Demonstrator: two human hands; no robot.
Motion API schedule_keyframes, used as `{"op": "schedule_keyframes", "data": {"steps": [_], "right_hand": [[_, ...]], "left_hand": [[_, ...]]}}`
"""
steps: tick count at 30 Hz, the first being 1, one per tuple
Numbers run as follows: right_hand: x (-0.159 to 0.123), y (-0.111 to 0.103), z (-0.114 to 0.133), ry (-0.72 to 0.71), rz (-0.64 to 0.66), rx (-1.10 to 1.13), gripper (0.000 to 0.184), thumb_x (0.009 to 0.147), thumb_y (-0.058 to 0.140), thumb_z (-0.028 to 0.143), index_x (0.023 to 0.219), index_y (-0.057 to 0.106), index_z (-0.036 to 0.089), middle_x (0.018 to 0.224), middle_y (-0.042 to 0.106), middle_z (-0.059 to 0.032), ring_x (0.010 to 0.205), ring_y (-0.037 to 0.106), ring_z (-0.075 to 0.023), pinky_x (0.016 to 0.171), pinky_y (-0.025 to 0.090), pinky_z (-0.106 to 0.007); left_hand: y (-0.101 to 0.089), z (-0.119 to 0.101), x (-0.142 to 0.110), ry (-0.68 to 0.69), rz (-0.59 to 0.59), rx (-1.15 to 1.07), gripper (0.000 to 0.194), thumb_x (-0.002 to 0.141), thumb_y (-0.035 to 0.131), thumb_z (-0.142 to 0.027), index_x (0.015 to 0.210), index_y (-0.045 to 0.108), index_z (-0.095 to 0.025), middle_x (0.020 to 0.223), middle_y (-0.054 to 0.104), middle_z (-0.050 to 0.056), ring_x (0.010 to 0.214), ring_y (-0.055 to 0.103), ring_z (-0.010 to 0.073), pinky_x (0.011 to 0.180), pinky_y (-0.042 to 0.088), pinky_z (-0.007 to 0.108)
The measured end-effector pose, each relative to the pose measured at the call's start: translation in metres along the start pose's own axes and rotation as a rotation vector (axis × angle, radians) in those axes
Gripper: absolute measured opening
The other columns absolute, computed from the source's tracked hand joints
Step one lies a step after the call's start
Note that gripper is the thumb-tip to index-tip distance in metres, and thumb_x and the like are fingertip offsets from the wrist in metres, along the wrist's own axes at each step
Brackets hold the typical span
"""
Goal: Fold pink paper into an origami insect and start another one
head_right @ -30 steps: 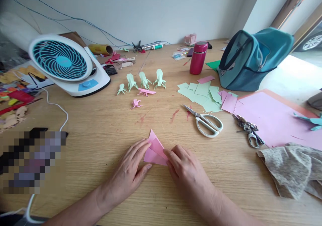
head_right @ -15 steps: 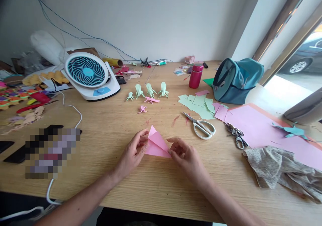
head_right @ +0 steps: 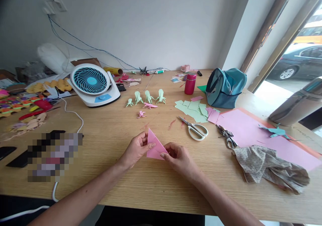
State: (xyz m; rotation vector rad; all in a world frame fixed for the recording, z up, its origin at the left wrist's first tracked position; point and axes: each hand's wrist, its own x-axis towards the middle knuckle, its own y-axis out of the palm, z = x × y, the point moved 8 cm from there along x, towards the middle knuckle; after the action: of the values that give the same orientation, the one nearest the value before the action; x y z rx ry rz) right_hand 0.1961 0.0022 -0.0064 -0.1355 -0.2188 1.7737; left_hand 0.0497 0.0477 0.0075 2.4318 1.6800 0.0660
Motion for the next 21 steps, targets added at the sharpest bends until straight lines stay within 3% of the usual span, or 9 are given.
{"op": "schedule_keyframes", "data": {"steps": [4,11,21], "right_hand": [[0.001,0.0,-0.002,0.005,-0.013,-0.026,0.032,0.086,0.063,0.041,0.066,0.052,0.017,0.061,0.039,0.0045,0.057,0.033,-0.0102,0.051,0.024,-0.025],[0.005,-0.004,-0.006,0.025,-0.061,-0.003,0.032,0.087,0.06,0.045,0.074,0.054,0.016,0.066,0.042,0.0029,0.06,0.036,-0.0108,0.052,0.027,-0.024],[0.006,-0.007,-0.012,0.063,-0.052,-0.076,0.033,0.088,0.057,0.042,0.068,0.044,0.019,0.064,0.038,0.004,0.058,0.033,-0.0107,0.051,0.026,-0.024]], "left_hand": [[0.019,0.002,0.004,-0.029,0.09,0.026,0.042,0.06,0.088,-0.025,0.092,0.061,-0.014,0.083,0.07,0.002,0.077,0.064,0.0151,0.071,0.049,0.025],[0.033,0.018,0.016,-0.129,0.173,0.034,0.038,0.062,0.087,-0.032,0.085,0.066,-0.011,0.082,0.07,0.005,0.073,0.062,0.0151,0.068,0.047,0.025],[0.034,0.014,0.039,-0.203,0.29,-0.033,0.041,0.058,0.089,-0.042,0.076,0.068,-0.012,0.073,0.068,0.003,0.063,0.058,0.0119,0.06,0.043,0.022]]}}
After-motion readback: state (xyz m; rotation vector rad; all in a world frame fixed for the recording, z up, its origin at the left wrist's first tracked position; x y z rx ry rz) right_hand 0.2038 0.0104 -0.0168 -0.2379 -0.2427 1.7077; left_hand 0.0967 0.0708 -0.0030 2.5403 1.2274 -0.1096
